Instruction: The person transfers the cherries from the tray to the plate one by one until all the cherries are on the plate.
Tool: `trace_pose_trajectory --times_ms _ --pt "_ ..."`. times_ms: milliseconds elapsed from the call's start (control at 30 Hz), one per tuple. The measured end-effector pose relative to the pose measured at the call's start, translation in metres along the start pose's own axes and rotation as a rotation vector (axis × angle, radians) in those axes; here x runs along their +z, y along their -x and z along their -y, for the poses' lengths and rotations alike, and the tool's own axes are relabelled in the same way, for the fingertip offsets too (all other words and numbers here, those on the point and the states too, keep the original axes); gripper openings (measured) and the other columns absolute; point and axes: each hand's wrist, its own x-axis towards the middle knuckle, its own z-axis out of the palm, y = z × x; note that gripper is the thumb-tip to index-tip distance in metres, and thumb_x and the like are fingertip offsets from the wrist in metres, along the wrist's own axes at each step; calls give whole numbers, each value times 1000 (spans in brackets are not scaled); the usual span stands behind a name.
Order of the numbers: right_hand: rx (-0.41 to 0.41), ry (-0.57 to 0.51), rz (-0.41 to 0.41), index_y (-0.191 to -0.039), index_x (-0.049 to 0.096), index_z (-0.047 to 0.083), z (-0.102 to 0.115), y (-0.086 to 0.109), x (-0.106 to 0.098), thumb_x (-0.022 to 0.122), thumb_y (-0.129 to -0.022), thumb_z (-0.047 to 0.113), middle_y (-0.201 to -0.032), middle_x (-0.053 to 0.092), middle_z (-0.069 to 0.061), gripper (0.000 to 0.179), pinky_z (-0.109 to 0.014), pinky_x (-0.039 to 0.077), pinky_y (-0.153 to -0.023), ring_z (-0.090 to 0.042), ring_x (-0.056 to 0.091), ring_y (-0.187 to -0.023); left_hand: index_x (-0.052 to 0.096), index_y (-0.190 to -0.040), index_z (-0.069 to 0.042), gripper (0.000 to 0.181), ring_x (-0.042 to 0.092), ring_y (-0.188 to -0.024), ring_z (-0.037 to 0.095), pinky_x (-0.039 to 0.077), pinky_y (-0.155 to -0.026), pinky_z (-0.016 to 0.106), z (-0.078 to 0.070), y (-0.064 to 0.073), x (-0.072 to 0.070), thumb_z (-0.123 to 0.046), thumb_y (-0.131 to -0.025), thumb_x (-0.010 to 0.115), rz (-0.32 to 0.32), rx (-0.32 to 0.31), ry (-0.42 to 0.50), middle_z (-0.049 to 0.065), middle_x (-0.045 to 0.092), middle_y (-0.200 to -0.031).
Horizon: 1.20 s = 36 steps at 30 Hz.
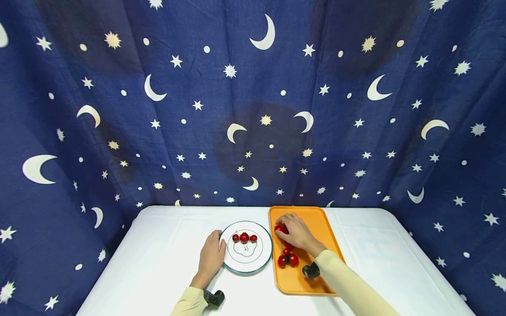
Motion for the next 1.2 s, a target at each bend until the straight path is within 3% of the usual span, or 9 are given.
trace_pose_trajectory --times_ms 500,1200 --pt "107 61 62 -124 68 8 1 0 2 75 -91 33 -134 63 -15 42 -53 50 -109 -34 55 -122 61 -125 0 30 67 -117 34 57 -100 50 -3 -1 -2 -17 -100 56 -4 5 3 18 69 -122" --pt "10 122 70 -131 65 -3 4 12 1 75 -91 38 -141 61 -17 58 -52 42 -119 -37 53 -137 61 -123 -2 29 67 -115 33 57 -99 50 0 2 -2 -17 -100 56 -13 17 1 16 70 -118"
